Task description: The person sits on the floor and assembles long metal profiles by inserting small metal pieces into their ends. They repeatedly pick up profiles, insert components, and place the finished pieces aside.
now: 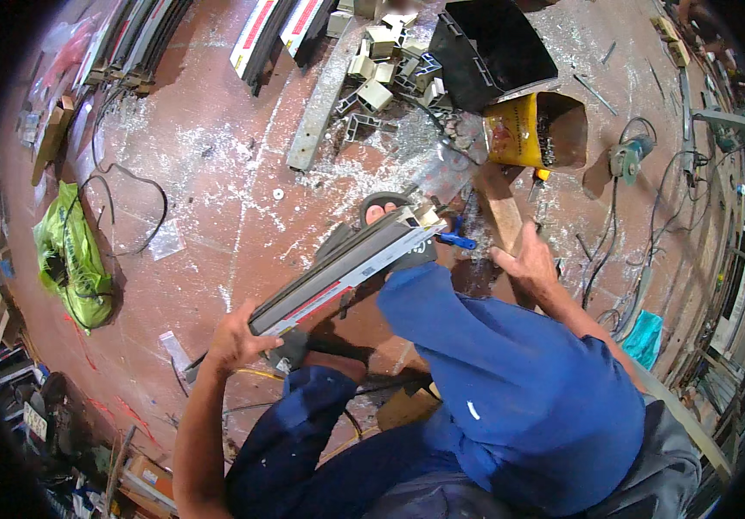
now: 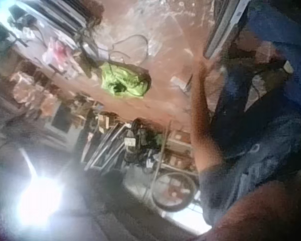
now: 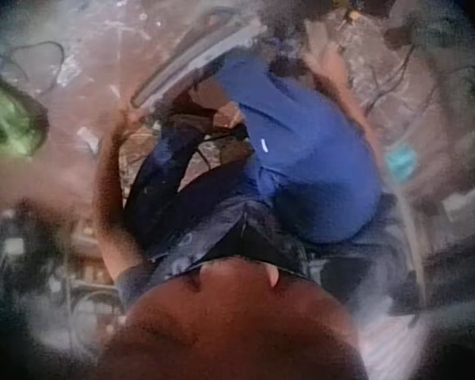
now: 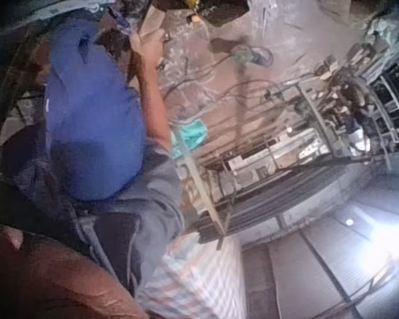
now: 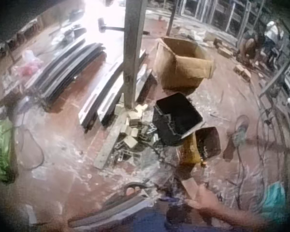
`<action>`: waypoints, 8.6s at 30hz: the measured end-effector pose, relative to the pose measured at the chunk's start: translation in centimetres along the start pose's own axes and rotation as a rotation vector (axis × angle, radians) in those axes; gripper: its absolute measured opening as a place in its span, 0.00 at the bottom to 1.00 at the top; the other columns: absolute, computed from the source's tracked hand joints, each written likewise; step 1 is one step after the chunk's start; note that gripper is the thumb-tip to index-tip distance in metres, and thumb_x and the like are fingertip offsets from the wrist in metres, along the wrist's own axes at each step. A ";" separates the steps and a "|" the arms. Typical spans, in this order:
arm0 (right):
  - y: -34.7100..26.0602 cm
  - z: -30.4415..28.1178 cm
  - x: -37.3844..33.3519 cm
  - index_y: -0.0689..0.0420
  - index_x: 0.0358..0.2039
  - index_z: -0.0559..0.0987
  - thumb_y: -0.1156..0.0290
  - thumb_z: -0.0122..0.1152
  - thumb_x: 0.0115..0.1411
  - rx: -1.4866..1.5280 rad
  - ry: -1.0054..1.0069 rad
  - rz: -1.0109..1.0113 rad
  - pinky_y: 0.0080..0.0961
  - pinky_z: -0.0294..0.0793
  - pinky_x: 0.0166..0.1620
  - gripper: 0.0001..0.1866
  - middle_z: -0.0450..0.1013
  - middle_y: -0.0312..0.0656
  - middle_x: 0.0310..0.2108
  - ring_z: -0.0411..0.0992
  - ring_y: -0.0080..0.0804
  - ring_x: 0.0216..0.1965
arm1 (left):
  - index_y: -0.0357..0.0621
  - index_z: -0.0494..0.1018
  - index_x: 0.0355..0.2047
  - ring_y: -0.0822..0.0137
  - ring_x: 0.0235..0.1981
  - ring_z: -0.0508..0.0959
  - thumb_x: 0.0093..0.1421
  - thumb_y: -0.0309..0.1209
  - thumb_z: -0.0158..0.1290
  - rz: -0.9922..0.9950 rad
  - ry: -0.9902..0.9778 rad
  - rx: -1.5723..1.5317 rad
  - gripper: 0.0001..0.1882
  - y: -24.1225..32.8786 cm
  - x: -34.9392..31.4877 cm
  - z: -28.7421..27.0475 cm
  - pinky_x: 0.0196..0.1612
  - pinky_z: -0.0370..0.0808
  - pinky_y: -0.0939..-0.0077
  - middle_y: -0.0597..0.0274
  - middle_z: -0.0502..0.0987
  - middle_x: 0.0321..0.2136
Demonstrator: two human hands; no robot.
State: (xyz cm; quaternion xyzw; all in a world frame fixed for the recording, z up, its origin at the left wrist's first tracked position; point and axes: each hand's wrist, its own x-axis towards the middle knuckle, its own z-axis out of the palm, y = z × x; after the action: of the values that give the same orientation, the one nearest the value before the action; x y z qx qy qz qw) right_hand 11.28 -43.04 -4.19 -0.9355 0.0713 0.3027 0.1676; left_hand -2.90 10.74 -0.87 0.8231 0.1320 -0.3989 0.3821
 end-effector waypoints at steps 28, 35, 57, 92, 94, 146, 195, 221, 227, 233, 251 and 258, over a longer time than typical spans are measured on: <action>-11.1 0.0 11.0 0.58 0.51 0.82 0.61 0.70 0.66 0.156 0.236 -0.655 0.42 0.78 0.52 0.18 0.78 0.51 0.46 0.78 0.54 0.48 | 0.45 0.68 0.65 0.54 0.59 0.78 0.71 0.41 0.61 -0.214 1.110 -1.939 0.27 5.9 1.7 -6.2 0.66 0.73 0.48 0.57 0.77 0.61; -11.3 1.6 12.3 0.59 0.52 0.83 0.60 0.67 0.68 0.400 0.180 -0.690 0.40 0.79 0.50 0.18 0.80 0.51 0.46 0.79 0.50 0.46 | 0.42 0.66 0.66 0.46 0.64 0.76 0.71 0.39 0.61 -0.309 1.163 -2.146 0.29 3.2 3.5 6.8 0.68 0.73 0.36 0.51 0.75 0.61; -9.6 5.7 10.5 0.60 0.53 0.80 0.72 0.63 0.72 1.216 -0.585 -0.263 0.25 0.79 0.47 0.12 0.82 0.40 0.48 0.79 0.24 0.41 | 0.42 0.70 0.66 0.49 0.54 0.81 0.50 0.42 0.76 0.133 0.587 0.508 0.45 10.5 1.1 5.9 0.55 0.78 0.49 0.42 0.79 0.53; -9.1 4.9 9.0 0.56 0.42 0.81 0.66 0.68 0.72 1.308 -0.682 -0.018 0.27 0.83 0.40 0.08 0.81 0.35 0.37 0.82 0.28 0.38 | 0.46 0.73 0.62 0.41 0.45 0.82 0.48 0.44 0.74 0.139 0.493 0.389 0.41 10.7 4.9 10.0 0.50 0.78 0.46 0.45 0.81 0.43; -9.1 4.8 9.0 0.55 0.42 0.82 0.66 0.68 0.71 1.295 -0.668 -0.011 0.25 0.82 0.38 0.07 0.81 0.35 0.37 0.81 0.26 0.36 | 0.46 0.72 0.62 0.41 0.45 0.82 0.48 0.44 0.74 0.155 0.498 0.385 0.42 10.6 5.0 10.0 0.50 0.77 0.46 0.45 0.81 0.43; -12.0 -16.8 28.6 0.53 0.46 0.88 0.57 0.68 0.63 -0.111 0.373 -0.717 0.43 0.82 0.46 0.16 0.83 0.54 0.40 0.82 0.58 0.41 | 0.44 0.72 0.60 0.40 0.48 0.80 0.48 0.41 0.75 0.103 0.463 0.396 0.40 11.4 4.8 9.6 0.50 0.77 0.46 0.44 0.80 0.46; -13.2 -17.1 21.0 0.60 0.50 0.87 0.65 0.65 0.72 0.662 0.597 -0.655 0.20 0.79 0.43 0.14 0.85 0.37 0.38 0.81 0.22 0.37 | 0.43 0.73 0.59 0.39 0.45 0.83 0.49 0.43 0.73 0.128 0.415 0.314 0.39 10.9 5.3 8.3 0.50 0.79 0.46 0.42 0.83 0.44; -8.9 2.3 5.1 0.64 0.51 0.80 0.78 0.65 0.68 1.119 -0.391 0.010 0.24 0.84 0.40 0.12 0.82 0.41 0.43 0.83 0.29 0.38 | 0.51 0.72 0.65 0.49 0.44 0.76 0.46 0.50 0.75 0.044 0.625 0.547 0.47 9.9 4.9 13.8 0.48 0.69 0.55 0.55 0.74 0.41; -10.0 3.7 5.1 0.65 0.54 0.78 0.78 0.62 0.69 1.212 -0.308 0.041 0.23 0.82 0.36 0.14 0.80 0.40 0.40 0.80 0.25 0.32 | 0.51 0.71 0.65 0.49 0.44 0.76 0.47 0.52 0.74 0.059 0.631 0.522 0.47 10.4 4.8 13.6 0.50 0.69 0.55 0.54 0.74 0.41; -11.0 4.1 5.3 0.64 0.49 0.79 0.78 0.63 0.68 1.123 -0.234 -0.009 0.20 0.77 0.31 0.10 0.78 0.39 0.35 0.77 0.22 0.27 | 0.49 0.72 0.64 0.49 0.43 0.76 0.48 0.51 0.73 0.065 0.656 0.535 0.45 10.0 4.8 13.7 0.48 0.69 0.56 0.54 0.73 0.40; -10.5 4.5 2.7 0.68 0.47 0.82 0.72 0.67 0.67 1.143 -0.153 -0.004 0.22 0.78 0.34 0.12 0.82 0.40 0.34 0.79 0.24 0.29 | 0.50 0.73 0.64 0.50 0.45 0.77 0.53 0.46 0.69 0.062 0.619 0.553 0.38 9.4 5.0 13.7 0.49 0.71 0.54 0.54 0.75 0.41; -10.5 5.2 3.1 0.69 0.44 0.84 0.72 0.67 0.67 1.003 -0.160 -0.120 0.20 0.77 0.35 0.11 0.81 0.39 0.32 0.78 0.21 0.30 | 0.48 0.73 0.63 0.50 0.45 0.78 0.51 0.53 0.71 0.085 0.615 0.545 0.42 9.1 5.2 13.5 0.50 0.72 0.54 0.54 0.76 0.42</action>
State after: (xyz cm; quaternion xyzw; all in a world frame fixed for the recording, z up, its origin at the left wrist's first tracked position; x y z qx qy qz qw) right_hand 13.42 -31.47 -7.17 -0.7164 0.1409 0.2915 0.6180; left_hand -2.34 -5.76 -5.30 0.9797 0.0954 -0.1384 0.1091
